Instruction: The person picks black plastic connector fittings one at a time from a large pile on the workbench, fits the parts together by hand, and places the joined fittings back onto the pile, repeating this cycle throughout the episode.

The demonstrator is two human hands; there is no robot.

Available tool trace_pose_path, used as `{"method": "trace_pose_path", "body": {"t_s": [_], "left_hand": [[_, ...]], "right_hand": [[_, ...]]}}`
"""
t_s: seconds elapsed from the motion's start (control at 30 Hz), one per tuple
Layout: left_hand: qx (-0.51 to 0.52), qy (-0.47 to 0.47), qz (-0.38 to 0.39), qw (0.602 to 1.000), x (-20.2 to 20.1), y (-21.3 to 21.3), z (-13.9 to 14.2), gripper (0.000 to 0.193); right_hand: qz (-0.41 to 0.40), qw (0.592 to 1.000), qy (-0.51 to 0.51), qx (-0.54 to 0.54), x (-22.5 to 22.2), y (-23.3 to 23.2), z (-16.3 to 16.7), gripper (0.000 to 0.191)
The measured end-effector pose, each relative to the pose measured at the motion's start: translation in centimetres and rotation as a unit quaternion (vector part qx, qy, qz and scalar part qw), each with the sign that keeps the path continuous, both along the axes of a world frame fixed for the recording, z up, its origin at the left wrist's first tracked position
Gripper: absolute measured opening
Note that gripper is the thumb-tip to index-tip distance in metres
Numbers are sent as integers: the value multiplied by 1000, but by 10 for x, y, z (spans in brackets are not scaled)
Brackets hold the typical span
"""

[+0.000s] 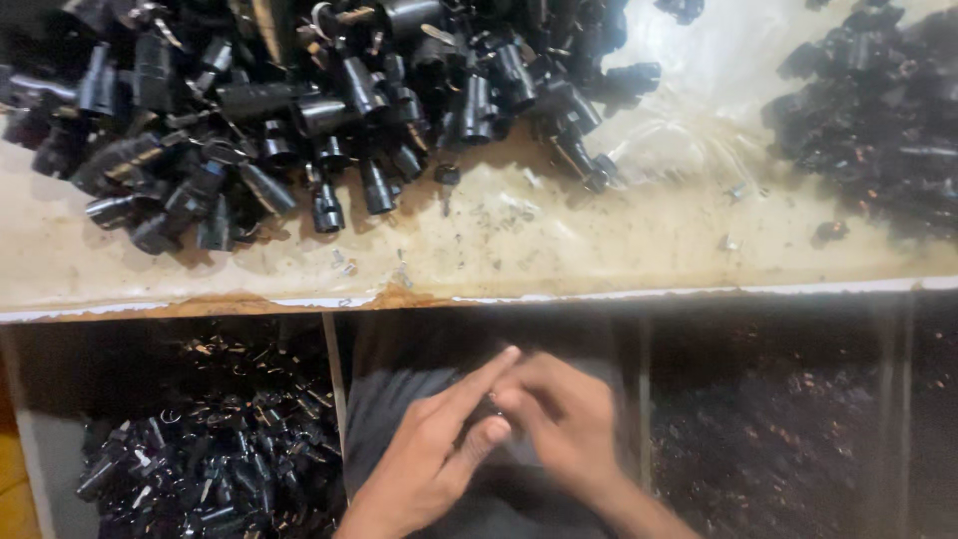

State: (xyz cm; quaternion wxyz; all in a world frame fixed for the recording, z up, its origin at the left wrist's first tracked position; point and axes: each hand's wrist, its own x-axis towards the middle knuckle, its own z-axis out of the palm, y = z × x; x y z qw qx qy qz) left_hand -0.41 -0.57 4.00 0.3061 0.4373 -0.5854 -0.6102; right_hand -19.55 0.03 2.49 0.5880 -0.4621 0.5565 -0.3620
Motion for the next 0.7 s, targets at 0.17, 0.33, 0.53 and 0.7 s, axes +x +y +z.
{"method": "trace_pose_path", "body": {"t_s": [0.17,0.33,0.53,0.7], "left_hand": [[66,-2,23,998,1,7,-13,62],[118,37,69,990,-6,23,-37,40],[26,-396,228,889,69,14,-54,22],[-139,-335,35,931,44,-24,-33,35]], "right_hand": [[2,995,46,-87,9,4,-2,9],[-5,997,-45,-58,4,8,-6,18],[-204,947,248,-18,-89,24,-67,28],[-50,765,639,-62,-200,45,-156,34]]}}
